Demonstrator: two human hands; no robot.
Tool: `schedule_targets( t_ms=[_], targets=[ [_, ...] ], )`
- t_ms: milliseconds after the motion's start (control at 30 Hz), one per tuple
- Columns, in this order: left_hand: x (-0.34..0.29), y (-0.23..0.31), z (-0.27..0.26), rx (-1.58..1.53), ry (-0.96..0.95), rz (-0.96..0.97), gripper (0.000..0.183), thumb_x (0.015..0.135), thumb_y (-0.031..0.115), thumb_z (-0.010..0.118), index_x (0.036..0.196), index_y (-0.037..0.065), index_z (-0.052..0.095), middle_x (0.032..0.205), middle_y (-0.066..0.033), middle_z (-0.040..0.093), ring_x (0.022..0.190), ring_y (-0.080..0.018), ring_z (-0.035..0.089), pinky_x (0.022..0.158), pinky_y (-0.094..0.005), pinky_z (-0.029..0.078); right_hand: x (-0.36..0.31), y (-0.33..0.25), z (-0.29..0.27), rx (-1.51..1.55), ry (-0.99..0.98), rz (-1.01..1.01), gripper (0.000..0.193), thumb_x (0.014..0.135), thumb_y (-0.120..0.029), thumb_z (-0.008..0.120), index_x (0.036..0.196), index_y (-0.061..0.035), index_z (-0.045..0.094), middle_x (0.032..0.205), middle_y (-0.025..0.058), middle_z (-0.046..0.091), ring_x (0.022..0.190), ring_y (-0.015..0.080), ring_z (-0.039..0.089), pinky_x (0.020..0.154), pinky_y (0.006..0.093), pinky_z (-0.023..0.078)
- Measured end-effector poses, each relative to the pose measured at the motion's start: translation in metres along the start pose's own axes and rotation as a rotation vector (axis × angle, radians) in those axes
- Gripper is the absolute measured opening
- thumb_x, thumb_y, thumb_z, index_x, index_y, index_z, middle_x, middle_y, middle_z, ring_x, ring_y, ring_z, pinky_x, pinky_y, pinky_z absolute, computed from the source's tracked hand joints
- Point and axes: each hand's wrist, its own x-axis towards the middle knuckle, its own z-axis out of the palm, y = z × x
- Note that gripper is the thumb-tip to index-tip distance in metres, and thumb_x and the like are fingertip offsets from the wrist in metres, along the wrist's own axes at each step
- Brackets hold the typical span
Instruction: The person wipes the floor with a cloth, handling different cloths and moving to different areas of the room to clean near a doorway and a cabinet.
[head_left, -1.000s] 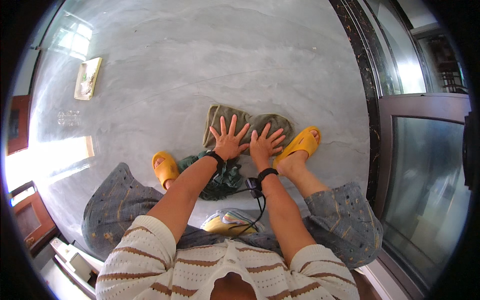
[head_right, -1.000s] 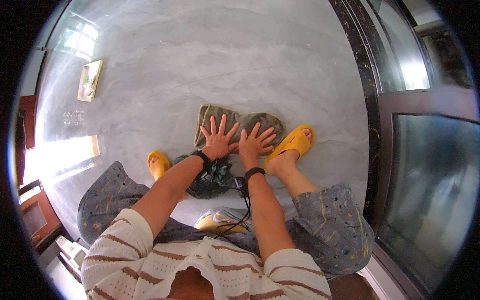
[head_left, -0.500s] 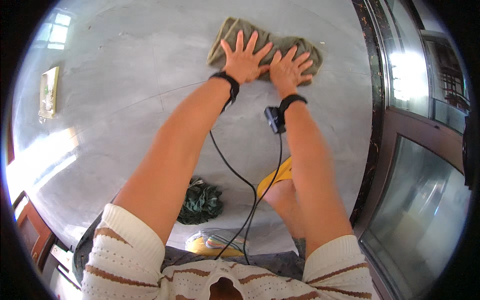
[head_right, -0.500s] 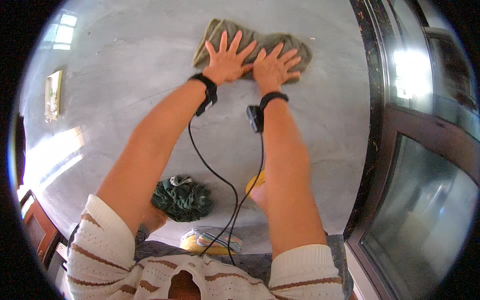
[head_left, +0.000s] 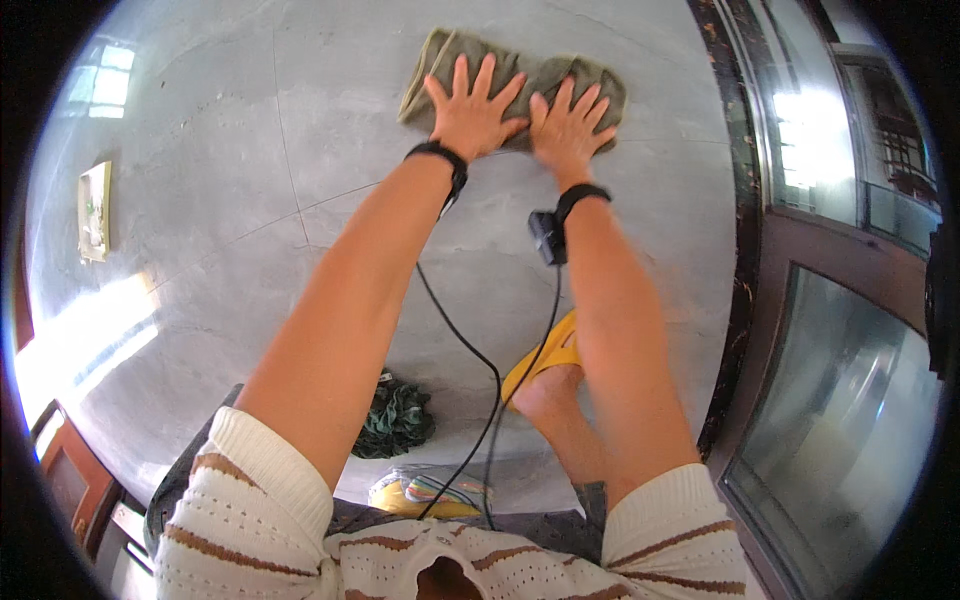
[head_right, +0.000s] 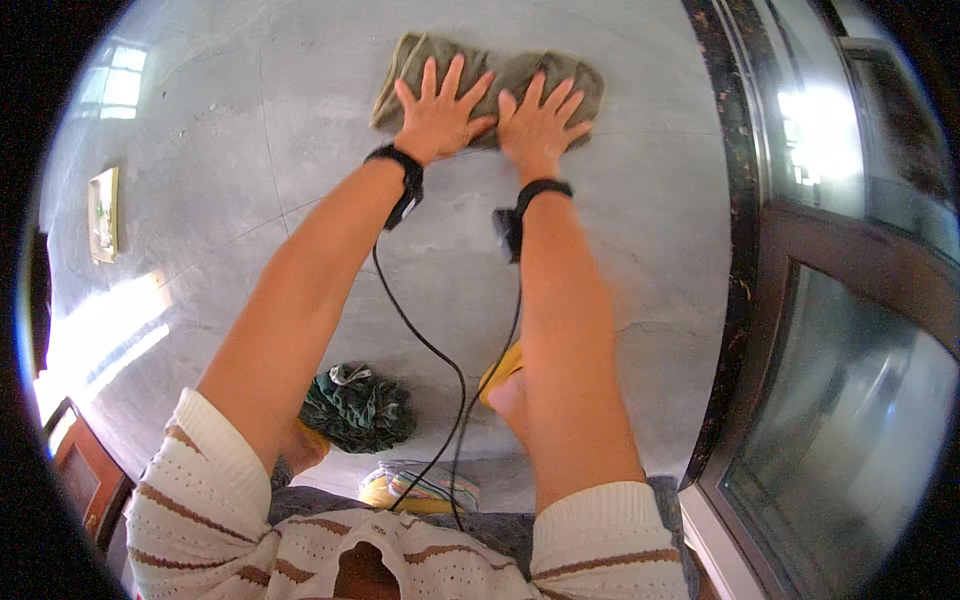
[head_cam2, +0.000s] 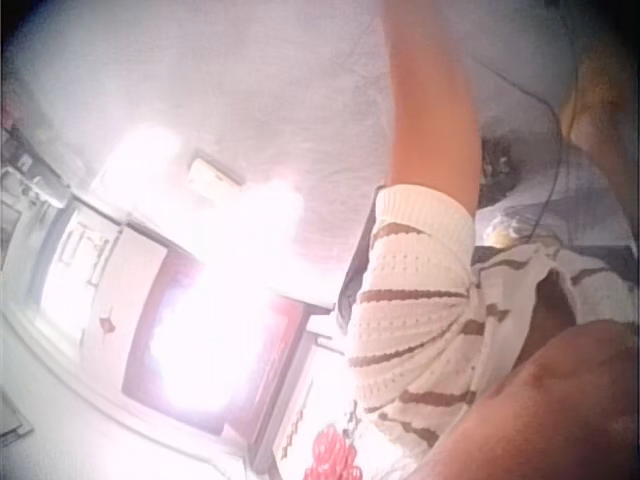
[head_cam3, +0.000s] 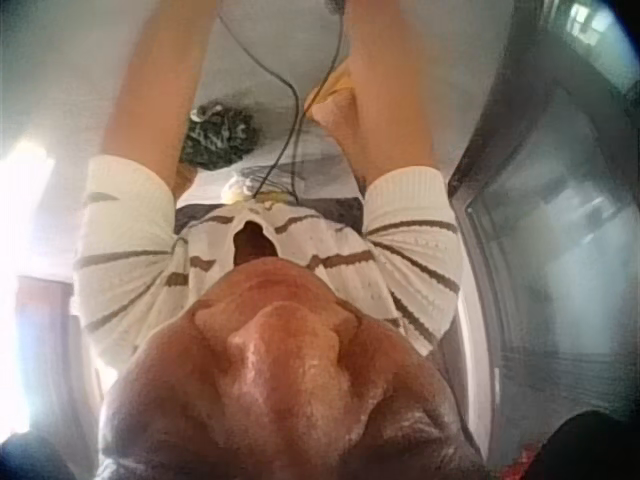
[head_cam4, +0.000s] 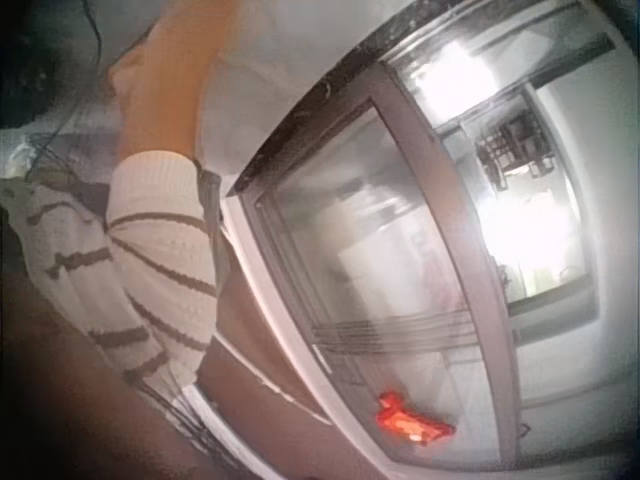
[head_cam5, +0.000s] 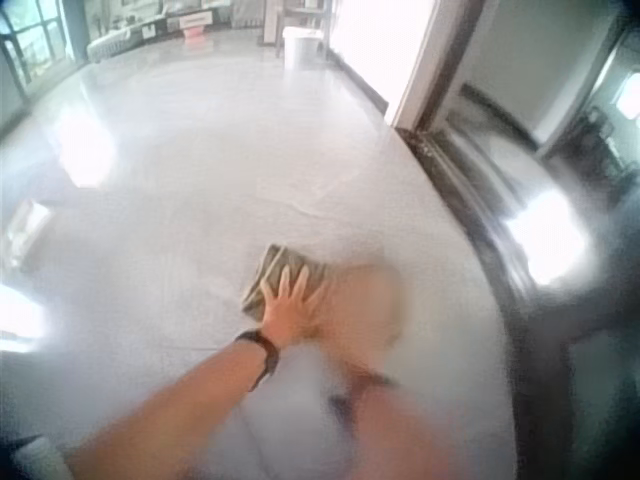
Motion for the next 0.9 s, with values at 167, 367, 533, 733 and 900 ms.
schedule_targets(
  t_ms=[167, 367, 533, 733, 900],
  targets=[
    [-0.097, 0.02, -0.002, -0.044, -0.12, 0.046, 0.07, 0.095, 0.06, 0.043, 0.155, 0.035, 0.016, 0.163, -0.0108, 0.003, 0.147, -0.0444, 0.003, 0.103, -0.0782, 0.012, -0.113, -0.003, -0.026, 0.033, -0.16, 0.121, 0.071, 0.098, -0.056, 0.036, 0.152, -0.0109, 0.028, 0.158, 0.0272, 0.011, 0.146, 0.0462, 0.008, 0.108, 0.0719, 0.013],
    [-0.222, 0.032, 0.012, -0.058, -0.178, 0.087, 0.072, 0.093, 0.059, 0.049, 0.154, 0.037, 0.019, 0.163, -0.0107, 0.003, 0.146, -0.0451, 0.003, 0.101, -0.0793, 0.013, -0.242, -0.021, -0.057, 0.085, -0.345, 0.327, 0.07, 0.099, -0.052, 0.04, 0.154, -0.0123, 0.024, 0.159, 0.0266, 0.007, 0.146, 0.0456, 0.006, 0.112, 0.0671, 0.011],
    [-0.293, 0.042, 0.014, -0.062, -0.305, 0.003, 0.072, 0.094, 0.057, 0.05, 0.155, 0.039, 0.015, 0.164, -0.0093, -0.004, 0.146, -0.0466, -0.002, 0.097, -0.0835, 0.011, -0.303, -0.029, -0.053, 0.139, -0.307, 0.281, 0.07, 0.1, -0.047, 0.043, 0.155, -0.0102, 0.02, 0.159, 0.0283, 0.005, 0.147, 0.0464, 0.005, 0.115, 0.0613, 0.012],
    [-0.283, 0.058, 0.008, -0.147, -0.416, -0.12, 0.071, 0.096, 0.052, 0.049, 0.155, 0.039, 0.012, 0.163, -0.0106, -0.009, 0.144, -0.0533, -0.006, 0.092, -0.0867, 0.013, -0.287, -0.034, -0.064, 0.229, -0.297, 0.44, 0.069, 0.1, -0.045, 0.043, 0.155, -0.0094, 0.019, 0.158, 0.032, 0.003, 0.146, 0.0496, 0.002, 0.114, 0.0631, 0.011],
    [-0.201, 0.057, 0.014, -0.044, -0.253, 0.116, 0.072, 0.094, 0.051, 0.053, 0.154, 0.04, 0.017, 0.163, -0.0124, -0.004, 0.143, -0.0536, -0.001, 0.088, -0.0882, 0.013, -0.216, -0.021, -0.051, 0.156, -0.265, 0.698, 0.072, 0.098, -0.047, 0.042, 0.154, -0.0087, 0.019, 0.157, 0.0337, 0.001, 0.144, 0.0536, 0.0, 0.11, 0.0687, 0.009]
  ],
)
